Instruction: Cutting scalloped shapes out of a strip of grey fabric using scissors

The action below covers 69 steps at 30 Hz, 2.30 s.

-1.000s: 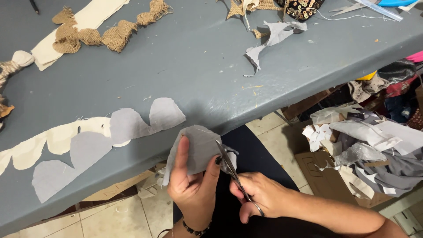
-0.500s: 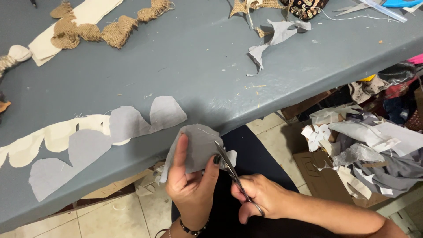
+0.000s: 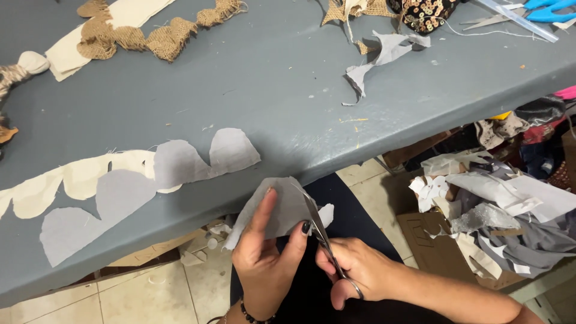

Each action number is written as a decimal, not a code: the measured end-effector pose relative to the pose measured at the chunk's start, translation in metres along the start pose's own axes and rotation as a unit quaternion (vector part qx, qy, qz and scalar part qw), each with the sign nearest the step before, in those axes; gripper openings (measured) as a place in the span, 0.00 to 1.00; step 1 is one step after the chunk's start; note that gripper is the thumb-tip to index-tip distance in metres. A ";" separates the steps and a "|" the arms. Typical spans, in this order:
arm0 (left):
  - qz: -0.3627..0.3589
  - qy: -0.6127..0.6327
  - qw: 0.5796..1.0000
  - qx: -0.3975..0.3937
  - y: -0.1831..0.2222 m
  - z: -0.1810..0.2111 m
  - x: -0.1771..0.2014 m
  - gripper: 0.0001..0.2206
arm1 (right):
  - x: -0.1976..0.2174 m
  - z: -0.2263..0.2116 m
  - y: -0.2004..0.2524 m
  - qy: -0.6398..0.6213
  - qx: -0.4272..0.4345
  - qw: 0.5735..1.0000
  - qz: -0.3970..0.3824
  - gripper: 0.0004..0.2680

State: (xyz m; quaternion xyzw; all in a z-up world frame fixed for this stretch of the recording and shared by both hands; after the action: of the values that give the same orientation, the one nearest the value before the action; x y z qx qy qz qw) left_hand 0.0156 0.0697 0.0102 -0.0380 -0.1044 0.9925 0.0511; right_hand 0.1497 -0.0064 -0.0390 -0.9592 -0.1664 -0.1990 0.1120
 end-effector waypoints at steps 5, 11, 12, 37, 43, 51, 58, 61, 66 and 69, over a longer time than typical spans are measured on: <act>-0.013 0.008 1.000 -0.012 -0.001 0.001 0.003 0.27 | -0.003 0.006 0.004 0.007 -0.004 1.000 -0.010 0.19; -0.023 0.017 0.999 -0.018 -0.003 0.003 0.006 0.28 | -0.002 0.004 0.005 0.012 0.018 1.000 -0.006 0.18; -0.019 0.025 0.999 -0.011 -0.003 0.003 0.006 0.28 | -0.001 0.003 0.006 0.013 0.026 1.000 0.001 0.18; -0.159 -0.068 0.982 -0.074 -0.015 0.045 0.000 0.23 | 0.005 -0.017 -0.002 0.015 0.046 0.999 0.013 0.28; -0.165 -0.050 0.982 -0.082 -0.016 0.044 0.003 0.23 | 0.003 -0.015 -0.001 0.010 0.042 0.999 0.012 0.27; -0.184 -0.058 0.977 -0.087 -0.017 0.043 0.003 0.24 | -0.001 -0.012 -0.001 0.004 0.030 0.999 -0.018 0.27; -0.160 -0.070 0.980 -0.094 -0.013 0.037 0.002 0.24 | 0.001 -0.021 -0.007 0.003 0.039 0.999 -0.002 0.29; -0.156 -0.071 0.980 -0.099 -0.015 0.037 0.004 0.24 | 0.001 -0.016 -0.005 0.009 0.042 0.999 0.005 0.28; -0.174 -0.061 0.981 -0.064 -0.016 0.033 0.005 0.25 | 0.000 -0.014 -0.002 0.004 0.045 0.999 0.002 0.27; -0.181 -0.017 0.983 -0.013 -0.016 0.026 0.004 0.24 | 0.000 -0.013 0.000 0.004 0.049 0.999 -0.003 0.26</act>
State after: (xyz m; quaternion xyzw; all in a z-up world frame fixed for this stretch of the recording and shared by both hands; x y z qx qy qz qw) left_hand 0.0108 0.0806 0.0387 -0.0023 -0.1236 0.9658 0.2281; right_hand 0.1451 -0.0098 -0.0276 -0.9513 -0.1780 -0.1952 0.1588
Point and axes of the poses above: each hand's wrist, its own y-axis away from the middle knuckle, its own x-axis out of the back of the hand, z = x × y, the point moved 8 cm from there along -y, towards the middle knuckle, and after that the axes turned 2 degrees about z, right-handed, at the moved point
